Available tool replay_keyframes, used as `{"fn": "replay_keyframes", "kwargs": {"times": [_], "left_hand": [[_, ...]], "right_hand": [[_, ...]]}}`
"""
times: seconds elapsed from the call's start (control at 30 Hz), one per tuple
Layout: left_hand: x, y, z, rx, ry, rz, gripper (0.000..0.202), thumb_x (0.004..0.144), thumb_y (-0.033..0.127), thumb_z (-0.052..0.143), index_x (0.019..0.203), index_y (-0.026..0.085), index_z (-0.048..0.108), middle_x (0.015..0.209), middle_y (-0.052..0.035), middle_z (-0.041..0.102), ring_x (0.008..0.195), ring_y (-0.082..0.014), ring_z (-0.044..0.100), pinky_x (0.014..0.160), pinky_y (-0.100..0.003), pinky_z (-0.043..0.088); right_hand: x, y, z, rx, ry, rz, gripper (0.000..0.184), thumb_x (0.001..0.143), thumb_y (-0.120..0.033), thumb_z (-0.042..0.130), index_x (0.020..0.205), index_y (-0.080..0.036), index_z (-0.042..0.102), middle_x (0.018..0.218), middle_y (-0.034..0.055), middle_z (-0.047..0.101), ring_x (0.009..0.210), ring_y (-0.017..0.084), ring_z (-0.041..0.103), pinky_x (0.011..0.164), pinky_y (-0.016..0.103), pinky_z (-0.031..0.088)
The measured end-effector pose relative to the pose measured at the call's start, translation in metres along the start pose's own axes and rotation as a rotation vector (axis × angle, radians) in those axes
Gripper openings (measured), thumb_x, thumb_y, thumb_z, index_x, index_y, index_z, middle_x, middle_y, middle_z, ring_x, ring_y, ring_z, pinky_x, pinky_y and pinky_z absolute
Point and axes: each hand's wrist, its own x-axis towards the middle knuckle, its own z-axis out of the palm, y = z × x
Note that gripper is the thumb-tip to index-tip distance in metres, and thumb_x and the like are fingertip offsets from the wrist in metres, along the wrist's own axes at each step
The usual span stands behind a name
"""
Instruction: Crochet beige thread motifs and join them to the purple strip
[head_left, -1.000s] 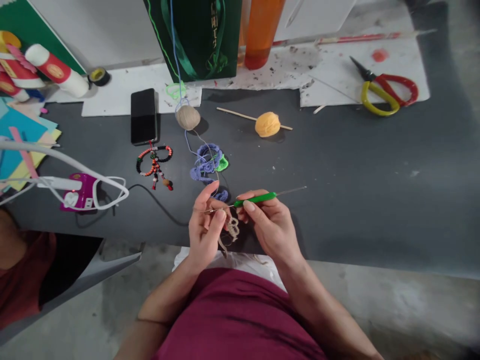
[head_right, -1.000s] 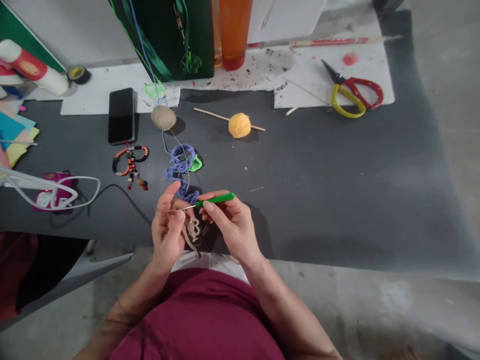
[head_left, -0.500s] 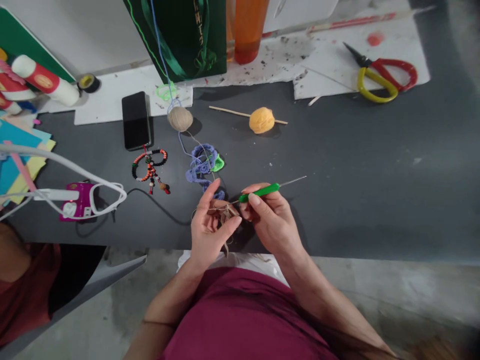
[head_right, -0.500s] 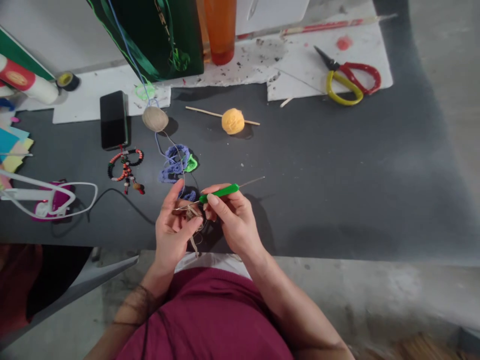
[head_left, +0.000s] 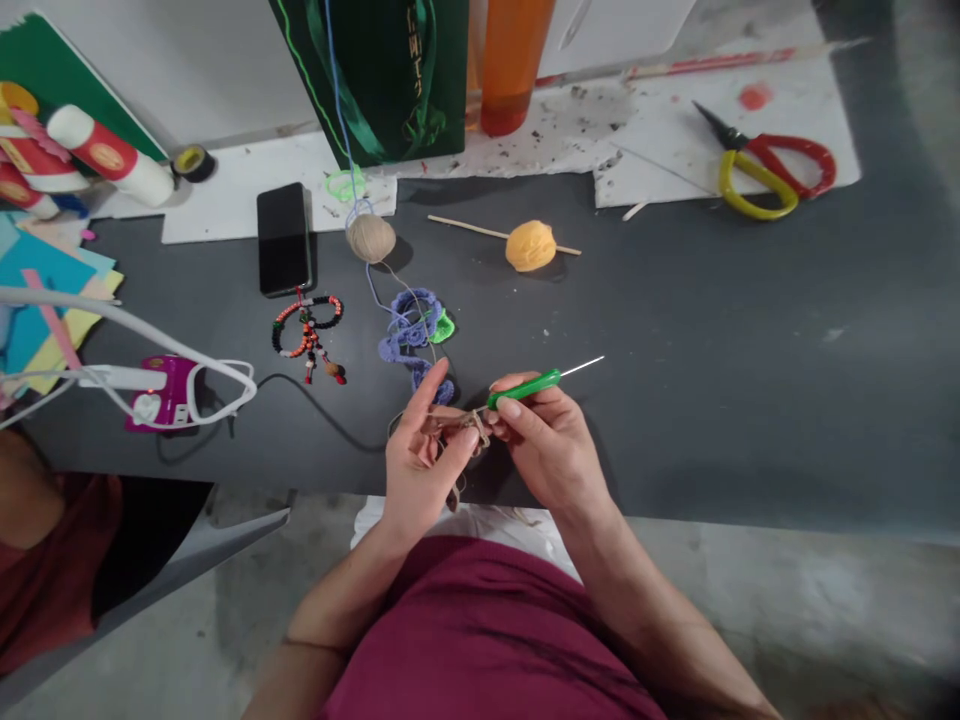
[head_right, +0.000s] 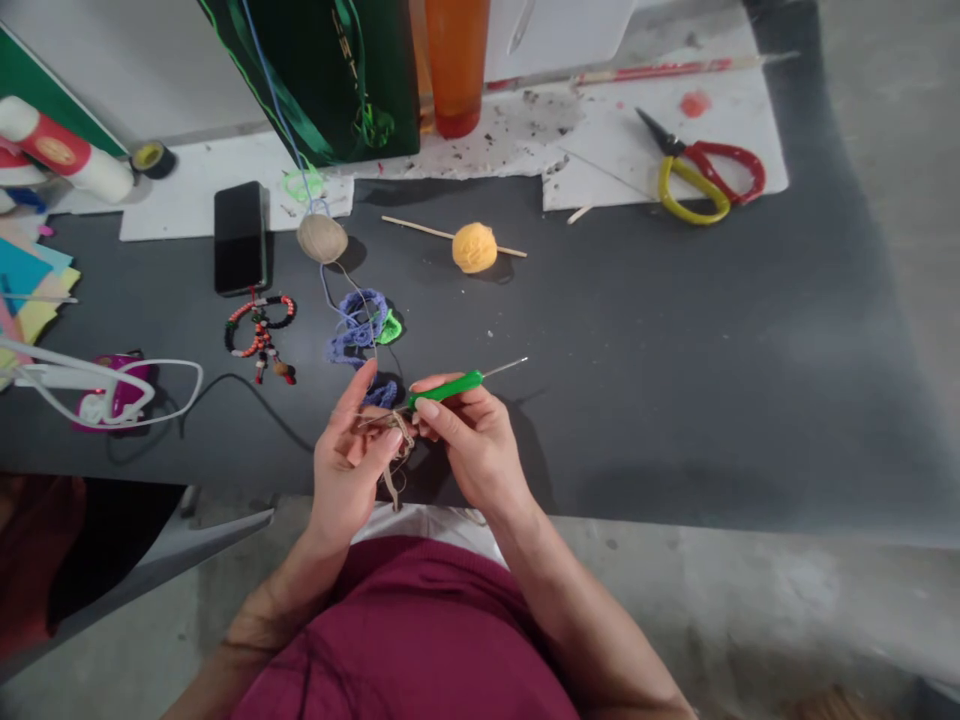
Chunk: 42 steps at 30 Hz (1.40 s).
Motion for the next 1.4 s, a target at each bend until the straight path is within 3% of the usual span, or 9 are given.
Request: {"fn": "replay_keyframes", "kwargs": {"times": [0.23,0.4,0.6,0.8,1.07,1.13,1.23,1.3,1.4], "left_hand": [[-0.003,0.004,0.006,0.005,0.095,-0.063,0.087,0.084,0.036,0.087,0.161,0.030,0.047,0.087,-0.0005,0.073,0.077,-0.0175,0.069,0.076,-0.033,0.061],[-0.004,0.004,0.005,-0.065,0.049,-0.086,0.097,0.084,0.045,0.086,0.167,0.032,0.037,0.094,-0.0019,0.076,0.082,-0.0192,0.072,0.082,-0.035,0.061],[-0.001,0.003,0.002,-0.139,0.014,-0.067,0.079,0.089,0.045,0.082,0.159,0.028,0.051,0.090,-0.0014,0.076,0.079,-0.0155,0.069,0.079,-0.030,0.059],[0.000,0.003,0.001,-0.162,0.025,-0.090,0.074,0.081,0.035,0.090,0.150,0.032,0.062,0.089,0.0021,0.071,0.081,-0.0134,0.065,0.082,-0.029,0.057],[-0.004,0.004,0.009,-0.214,0.065,-0.142,0.089,0.080,0.034,0.092,0.158,0.037,0.050,0.087,0.0044,0.070,0.079,-0.0114,0.066,0.081,-0.026,0.057],[-0.005,0.005,0.010,-0.221,0.063,-0.157,0.097,0.080,0.035,0.092,0.163,0.037,0.042,0.086,0.0051,0.070,0.074,-0.0100,0.063,0.078,-0.025,0.057],[-0.006,0.008,0.008,-0.202,0.029,-0.177,0.106,0.081,0.034,0.090,0.168,0.037,0.030,0.086,0.0053,0.071,0.066,-0.0087,0.058,0.068,-0.023,0.057],[-0.006,0.009,0.006,-0.174,0.006,-0.183,0.106,0.082,0.035,0.089,0.169,0.037,0.028,0.087,0.0046,0.071,0.062,-0.0085,0.055,0.062,-0.023,0.055],[-0.005,0.010,0.003,-0.151,0.003,-0.148,0.097,0.084,0.041,0.087,0.167,0.037,0.035,0.089,0.0023,0.072,0.062,-0.0096,0.053,0.056,-0.023,0.053]], "right_hand": [[-0.007,0.007,-0.005,-0.193,-0.054,-0.127,0.007,0.085,-0.032,0.088,0.090,-0.031,0.084,0.093,-0.0004,0.084,0.090,0.018,0.079,0.085,0.031,0.063],[-0.008,0.006,-0.003,-0.127,0.005,-0.016,0.023,0.079,-0.046,0.092,0.089,-0.029,0.082,0.089,-0.0001,0.085,0.078,0.017,0.079,0.075,0.029,0.064],[-0.005,0.000,0.001,-0.049,0.035,0.039,0.035,0.072,-0.054,0.094,0.086,-0.026,0.079,0.079,-0.0004,0.082,0.070,0.017,0.076,0.068,0.028,0.062],[-0.008,0.002,0.000,-0.099,0.013,-0.012,0.029,0.073,-0.046,0.095,0.087,-0.027,0.078,0.082,-0.0004,0.082,0.074,0.017,0.077,0.073,0.030,0.064],[-0.021,0.008,0.007,-0.195,0.041,-0.160,0.010,0.088,-0.032,0.085,0.094,-0.028,0.078,0.087,-0.0003,0.081,0.076,0.016,0.077,0.071,0.028,0.064],[-0.021,0.008,0.010,-0.178,0.082,-0.159,0.011,0.087,-0.031,0.087,0.092,-0.028,0.078,0.085,-0.0007,0.081,0.066,0.012,0.072,0.060,0.023,0.060],[-0.020,0.005,0.014,-0.116,0.145,-0.105,0.019,0.082,-0.036,0.090,0.089,-0.026,0.076,0.080,-0.0006,0.081,0.042,0.006,0.049,0.037,0.018,0.039],[-0.020,0.003,0.015,-0.084,0.166,-0.074,0.023,0.080,-0.039,0.091,0.087,-0.025,0.075,0.078,-0.0001,0.081,0.038,0.004,0.036,0.032,0.019,0.027],[-0.022,0.003,0.013,-0.121,0.173,-0.085,0.023,0.079,-0.039,0.091,0.087,-0.025,0.075,0.079,0.0011,0.081,0.038,0.005,0.036,0.033,0.021,0.026]]}}
